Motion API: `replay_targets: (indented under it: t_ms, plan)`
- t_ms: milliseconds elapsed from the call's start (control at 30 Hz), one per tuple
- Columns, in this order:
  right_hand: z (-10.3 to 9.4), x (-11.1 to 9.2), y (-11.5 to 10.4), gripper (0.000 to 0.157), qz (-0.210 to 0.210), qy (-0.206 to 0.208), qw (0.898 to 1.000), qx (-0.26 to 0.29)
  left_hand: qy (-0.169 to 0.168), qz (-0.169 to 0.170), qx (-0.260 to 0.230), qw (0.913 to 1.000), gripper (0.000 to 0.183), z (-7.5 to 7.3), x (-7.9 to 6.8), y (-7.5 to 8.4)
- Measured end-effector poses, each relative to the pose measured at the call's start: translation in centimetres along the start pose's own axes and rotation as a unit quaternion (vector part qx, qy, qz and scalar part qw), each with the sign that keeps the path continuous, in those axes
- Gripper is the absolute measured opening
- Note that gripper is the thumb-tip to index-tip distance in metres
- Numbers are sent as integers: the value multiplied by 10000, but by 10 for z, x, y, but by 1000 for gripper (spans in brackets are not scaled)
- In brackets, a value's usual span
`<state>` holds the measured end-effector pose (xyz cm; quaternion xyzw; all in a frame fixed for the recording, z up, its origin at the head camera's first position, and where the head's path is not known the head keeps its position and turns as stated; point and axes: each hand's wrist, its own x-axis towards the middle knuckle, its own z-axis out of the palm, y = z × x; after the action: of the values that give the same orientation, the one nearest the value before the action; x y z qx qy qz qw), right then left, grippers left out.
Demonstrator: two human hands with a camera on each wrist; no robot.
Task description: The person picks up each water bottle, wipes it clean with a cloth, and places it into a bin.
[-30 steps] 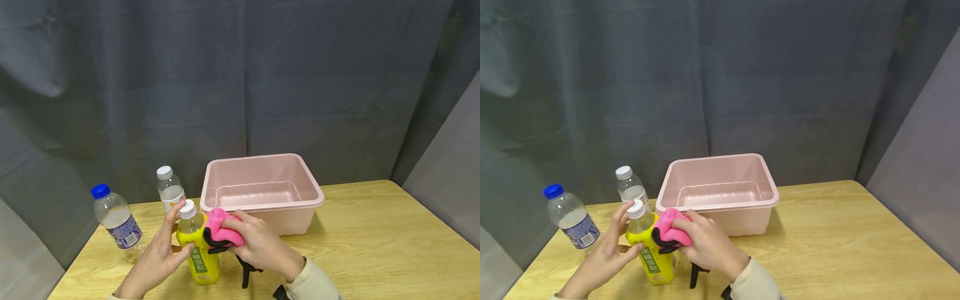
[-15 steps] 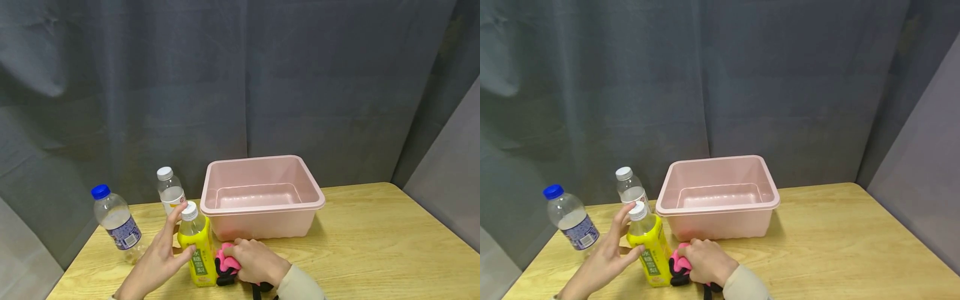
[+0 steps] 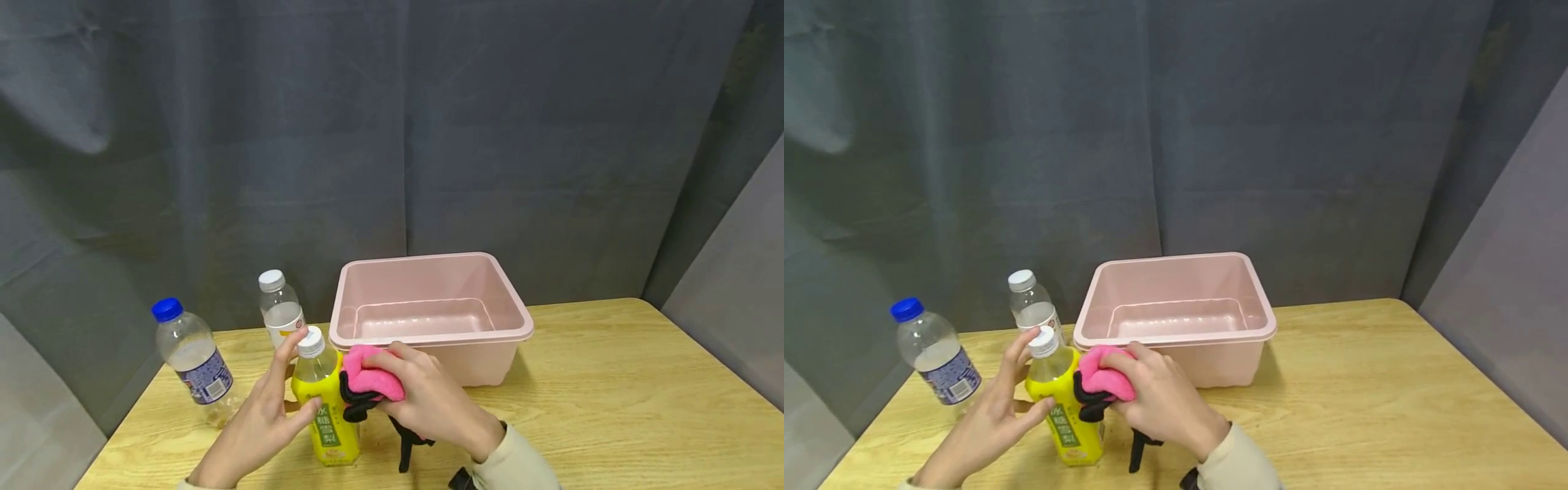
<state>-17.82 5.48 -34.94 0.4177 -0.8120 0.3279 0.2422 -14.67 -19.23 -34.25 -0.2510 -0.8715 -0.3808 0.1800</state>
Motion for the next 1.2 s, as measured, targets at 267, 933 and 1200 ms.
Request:
replay_targets:
  t_ms: [267,933,1200]
  plan:
    - [5,7,-3,49,-378,882,9905,987,-40,112,-191,9997,95,0,0,-3]
    - [8,2,-2,33,96,-489,9983,292,-56,1,-277,9996,94,-1,0,-2]
    - [30,-17,6,36,851,-2121,9698,-853,-72,-22,-219,9997,96,1,1,0]
